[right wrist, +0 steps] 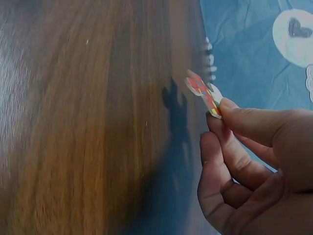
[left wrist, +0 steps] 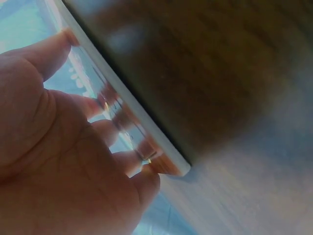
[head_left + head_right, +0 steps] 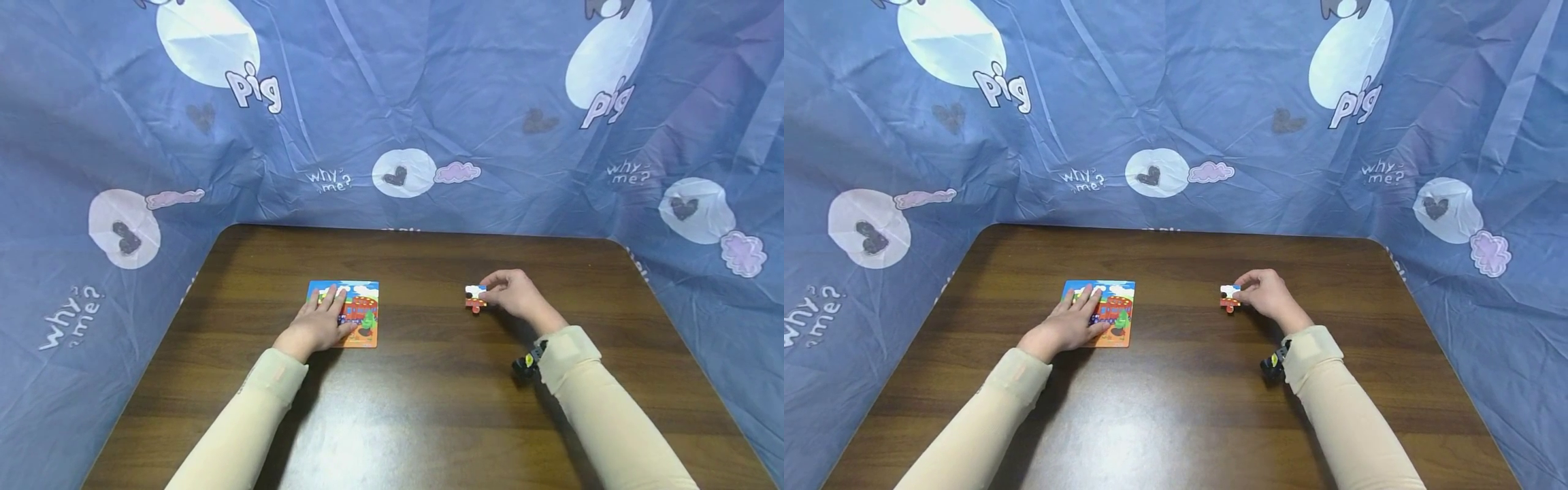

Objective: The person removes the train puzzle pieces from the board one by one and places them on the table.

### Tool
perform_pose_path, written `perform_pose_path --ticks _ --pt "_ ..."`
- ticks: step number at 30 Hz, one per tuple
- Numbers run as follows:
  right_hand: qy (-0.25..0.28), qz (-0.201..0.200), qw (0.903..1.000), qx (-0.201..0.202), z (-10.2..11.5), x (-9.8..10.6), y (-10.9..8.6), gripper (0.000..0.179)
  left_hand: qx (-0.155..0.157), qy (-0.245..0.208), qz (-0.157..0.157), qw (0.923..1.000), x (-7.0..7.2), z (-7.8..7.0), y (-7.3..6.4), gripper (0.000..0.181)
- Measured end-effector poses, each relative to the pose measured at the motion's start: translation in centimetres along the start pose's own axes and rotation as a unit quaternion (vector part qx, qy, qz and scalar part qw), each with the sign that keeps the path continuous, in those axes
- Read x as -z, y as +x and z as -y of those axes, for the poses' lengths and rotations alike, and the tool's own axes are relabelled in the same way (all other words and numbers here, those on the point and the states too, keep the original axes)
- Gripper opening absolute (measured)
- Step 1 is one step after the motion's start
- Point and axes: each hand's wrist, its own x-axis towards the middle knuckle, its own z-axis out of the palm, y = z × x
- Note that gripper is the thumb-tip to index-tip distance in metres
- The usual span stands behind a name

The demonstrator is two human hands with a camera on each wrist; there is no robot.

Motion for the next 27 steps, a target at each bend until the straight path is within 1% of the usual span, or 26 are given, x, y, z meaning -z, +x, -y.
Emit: perform_pose_path --ticks 6,8,12,15,18,21,27 --pt "0.006 0.003 0.9999 -0.011 -0.87 0.46 0.12 0.021 -0.002 0.002 -0.004 1.0000 0.09 -0.08 -0.10 0.079" --pt "0.000 0.000 0.9999 -0.015 -1.07 0.47 0.13 0.020 -0.001 0.004 -0.003 1.0000 0.07 -0.07 -0.08 0.079" --pt "-0.036 -0.018 0.9988 -0.026 -1.04 0.27 0.11 0.018 -0.001 0.005 -0.001 1.0000 0.07 -0.11 -0.14 0.079" --pt "-0.083 -0.038 0.9954 -0.030 -0.75 0.01 0.13 0.017 -0.002 0.005 -0.001 1.0000 0.04 -0.09 -0.17 0.078" --pt "-0.120 -0.048 0.9912 -0.027 -0.53 -0.21 0.26 0.018 -0.003 0.009 -0.002 1.0000 -0.05 -0.03 -0.14 0.078" --pt "-0.133 -0.050 0.9896 -0.024 -0.35 -0.38 0.27 0.020 -0.005 0.012 -0.005 0.9999 -0.16 0.06 -0.10 0.079" --pt "-0.152 -0.075 0.9853 -0.020 -0.34 -0.51 0.16 0.025 -0.006 0.012 -0.008 0.9999 -0.20 0.08 0.03 0.079"
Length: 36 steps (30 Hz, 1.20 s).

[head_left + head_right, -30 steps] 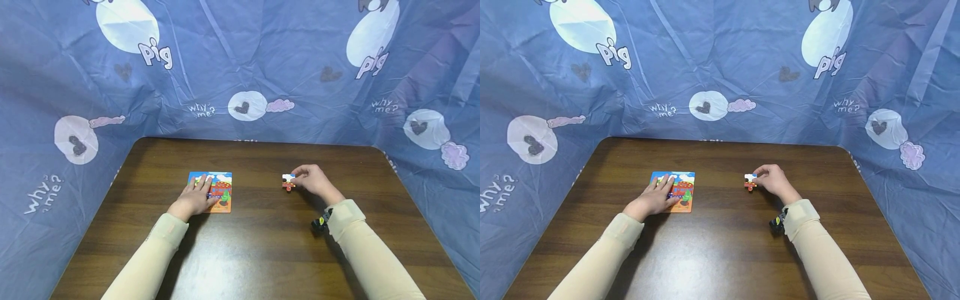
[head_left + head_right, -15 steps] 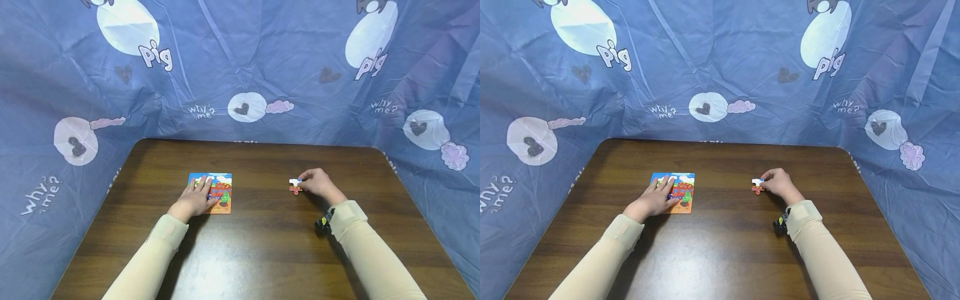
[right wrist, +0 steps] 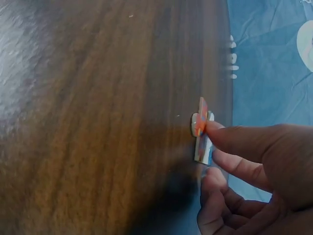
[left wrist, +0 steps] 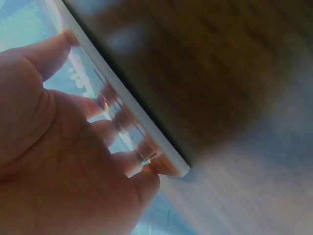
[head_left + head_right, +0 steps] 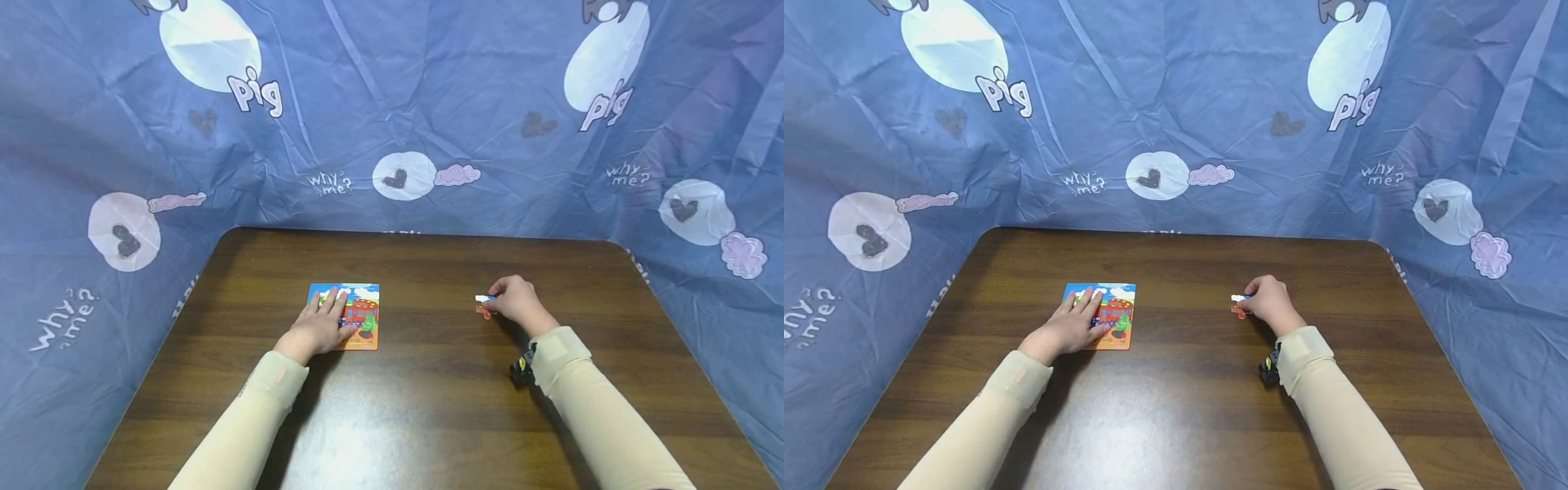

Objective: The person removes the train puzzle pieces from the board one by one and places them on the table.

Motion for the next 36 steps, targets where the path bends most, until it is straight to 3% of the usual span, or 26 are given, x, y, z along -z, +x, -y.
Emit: perform_pose_path --ticks 13,22,36 --pt "0.001 -0.009 0.9998 0.016 0.10 0.05 -0.06 0.025 0.003 -0.007 0.002 1.0000 -0.02 -0.03 0.03 0.079" --pt "0.016 0.015 0.9997 -0.014 0.06 -0.04 -0.12 0.021 0.008 -0.007 0.005 0.9999 -0.08 0.00 0.10 0.079" --pt "0.001 0.022 0.9996 0.014 -0.20 0.34 0.01 0.020 0.001 -0.003 0.006 1.0000 0.01 0.19 -0.03 0.079"
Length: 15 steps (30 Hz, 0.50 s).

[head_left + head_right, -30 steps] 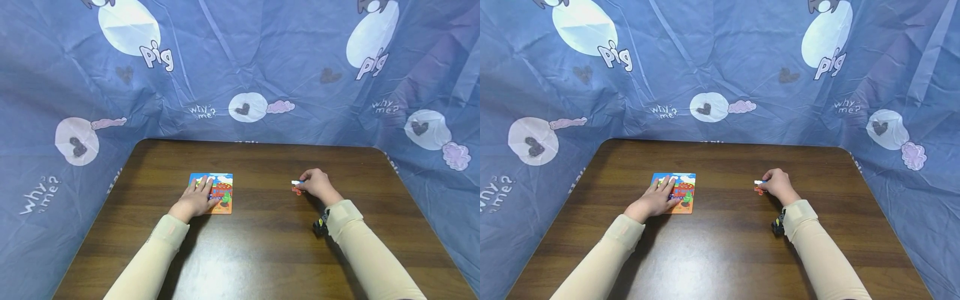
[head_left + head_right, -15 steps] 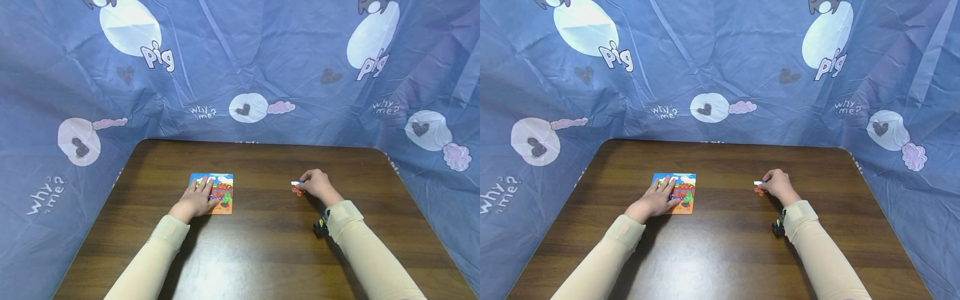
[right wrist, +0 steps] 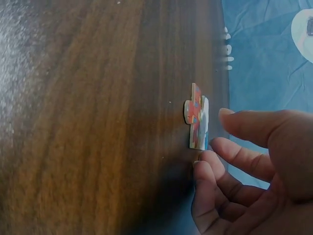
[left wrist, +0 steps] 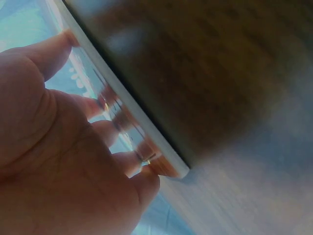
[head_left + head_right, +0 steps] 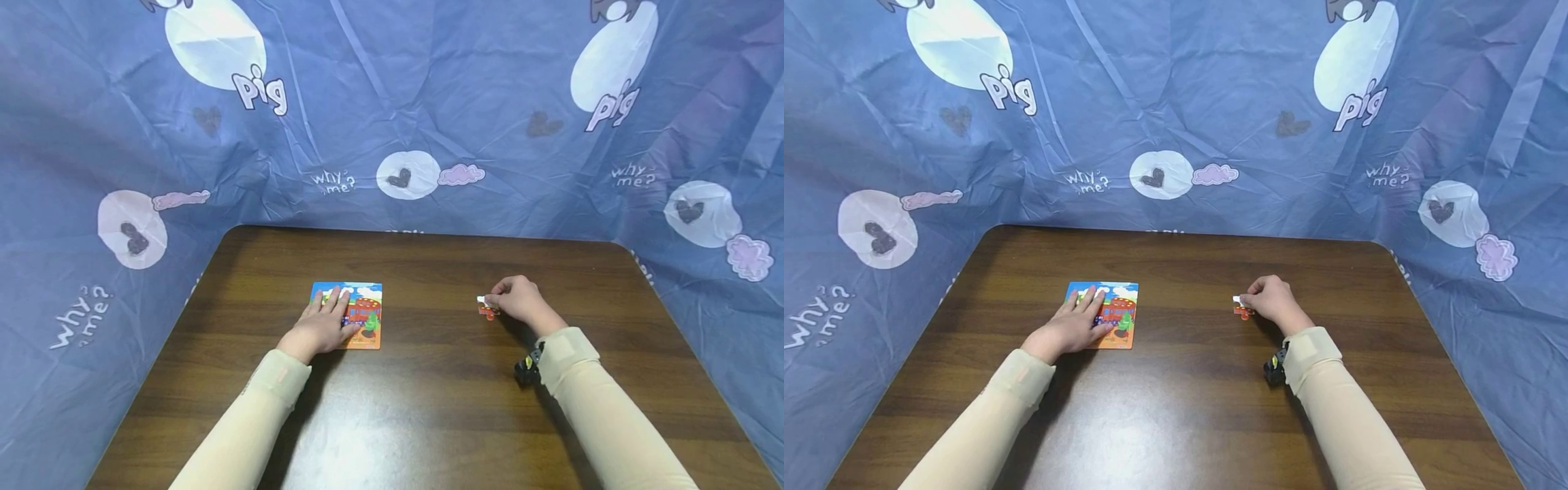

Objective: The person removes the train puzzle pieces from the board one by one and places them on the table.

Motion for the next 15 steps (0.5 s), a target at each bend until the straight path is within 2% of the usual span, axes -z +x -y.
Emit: perform_pose_path --ticks 7,15 --pt "0.012 -0.019 0.9997 0.009 0.4 0.1 0.0 0.022 0.000 0.000 -0.001 1.0000 0.0 0.0 0.0 0.079" --pt "0.040 -0.057 0.9963 0.051 2.4 -0.2 0.1 0.021 -0.002 -0.005 -0.002 1.0000 -0.1 0.1 0.2 0.079"
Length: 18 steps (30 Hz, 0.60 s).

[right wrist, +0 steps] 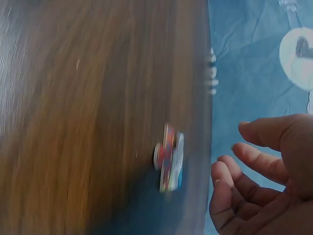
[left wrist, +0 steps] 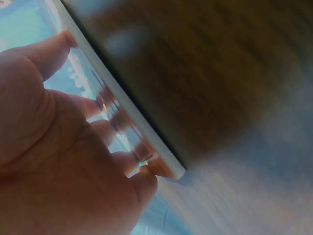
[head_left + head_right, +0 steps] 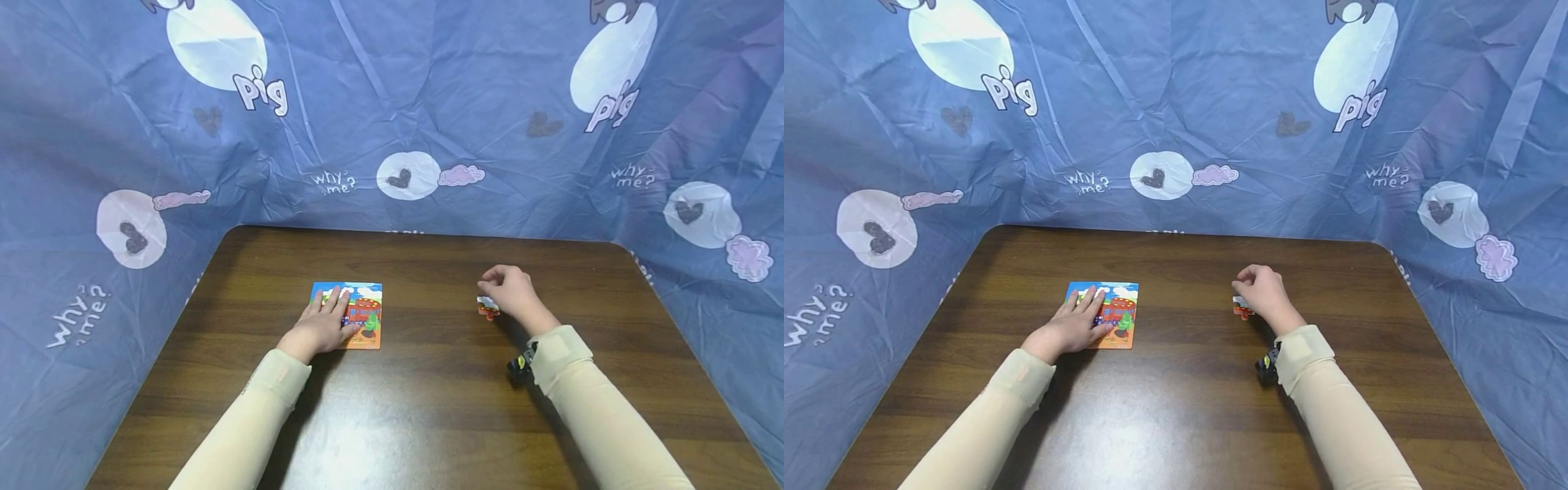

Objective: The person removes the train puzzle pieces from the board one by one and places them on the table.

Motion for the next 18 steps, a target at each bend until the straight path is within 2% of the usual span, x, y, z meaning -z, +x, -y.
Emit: perform_pose_path --ticks 5,10,18 --pt "0.018 -0.002 0.9996 0.020 1.7 -1.7 -0.1 0.019 -0.003 0.004 -0.006 1.0000 -0.1 0.1 0.1 0.080" --pt "0.019 0.016 0.9982 0.054 3.3 -3.8 -0.3 0.016 -0.008 0.009 -0.014 0.9998 -0.1 0.2 0.1 0.080" --pt "0.071 0.028 0.9932 0.088 5.7 -5.7 0.4 0.021 -0.010 -0.002 -0.021 0.9997 0.1 0.1 -0.4 0.079"
